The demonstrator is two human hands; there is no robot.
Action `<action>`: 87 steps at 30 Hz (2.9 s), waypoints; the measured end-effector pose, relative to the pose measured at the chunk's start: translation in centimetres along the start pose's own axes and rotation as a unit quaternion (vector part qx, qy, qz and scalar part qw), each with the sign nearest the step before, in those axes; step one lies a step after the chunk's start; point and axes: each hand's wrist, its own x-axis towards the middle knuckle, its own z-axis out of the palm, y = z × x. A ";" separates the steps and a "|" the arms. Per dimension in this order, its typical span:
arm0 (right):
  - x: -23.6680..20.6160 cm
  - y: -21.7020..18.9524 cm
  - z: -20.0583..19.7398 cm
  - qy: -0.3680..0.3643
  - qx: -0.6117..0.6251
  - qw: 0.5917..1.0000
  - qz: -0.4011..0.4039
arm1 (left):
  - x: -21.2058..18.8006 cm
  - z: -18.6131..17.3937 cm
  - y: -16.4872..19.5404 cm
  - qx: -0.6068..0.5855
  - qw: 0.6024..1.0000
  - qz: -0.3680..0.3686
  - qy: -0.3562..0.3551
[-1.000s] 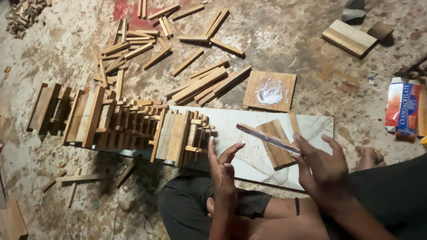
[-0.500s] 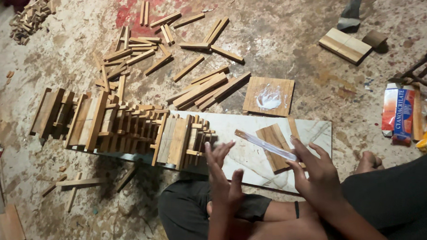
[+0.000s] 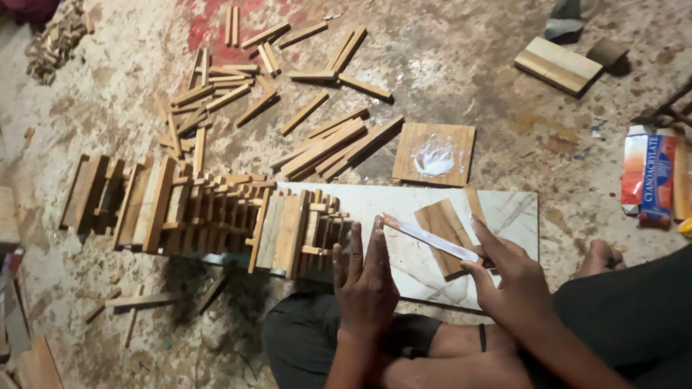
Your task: The person sits cross-legged on the floor and assembles a structure from small wooden pieces. They pick up wood pieces, spread white glue onto them using a small stick, and press the glued pieces onto a growing wooden assembly, repeating with additional pieces.
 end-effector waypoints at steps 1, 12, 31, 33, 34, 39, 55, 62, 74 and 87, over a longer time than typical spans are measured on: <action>0.0 0.2 -0.1 0.000 0.009 1.000 0.007 | 0.1 0.1 -0.3 0.016 0.999 0.029 -0.011; 1.2 3.6 -0.2 -0.103 0.244 0.945 0.190 | -0.9 -0.6 -2.0 0.048 0.975 0.190 -0.103; 0.7 -0.8 -3.5 0.003 0.130 0.991 0.006 | -0.3 -5.2 -1.0 -0.823 0.492 -0.235 -0.158; 0.1 -1.5 -3.2 -0.005 0.144 0.989 -0.020 | -0.5 -5.8 -1.8 -0.844 0.458 -0.223 -0.167; 0.0 -1.9 -3.1 -0.006 0.150 0.988 -0.031 | -0.5 -6.0 -2.1 -0.840 0.469 -0.215 -0.167; -0.7 -3.0 -3.4 -0.029 0.114 0.993 -0.021 | -0.6 -6.9 -2.7 -0.743 0.616 -0.196 -0.170; -0.9 -3.9 -3.6 -0.023 0.142 0.990 -0.010 | -1.6 -6.8 -4.0 0.095 0.995 0.005 -0.043; 0.3 -2.3 -3.7 -0.054 0.126 0.991 0.000 | -2.3 -5.5 -4.6 -0.446 0.847 -0.284 -0.056; 3.4 0.9 -5.5 -0.271 0.222 0.927 0.131 | -1.1 -2.3 -1.1 -0.784 0.551 -0.282 -0.035; 3.4 2.9 -2.8 -0.228 0.227 0.942 0.095 | -4.1 1.8 -1.0 -0.741 0.580 -0.335 0.055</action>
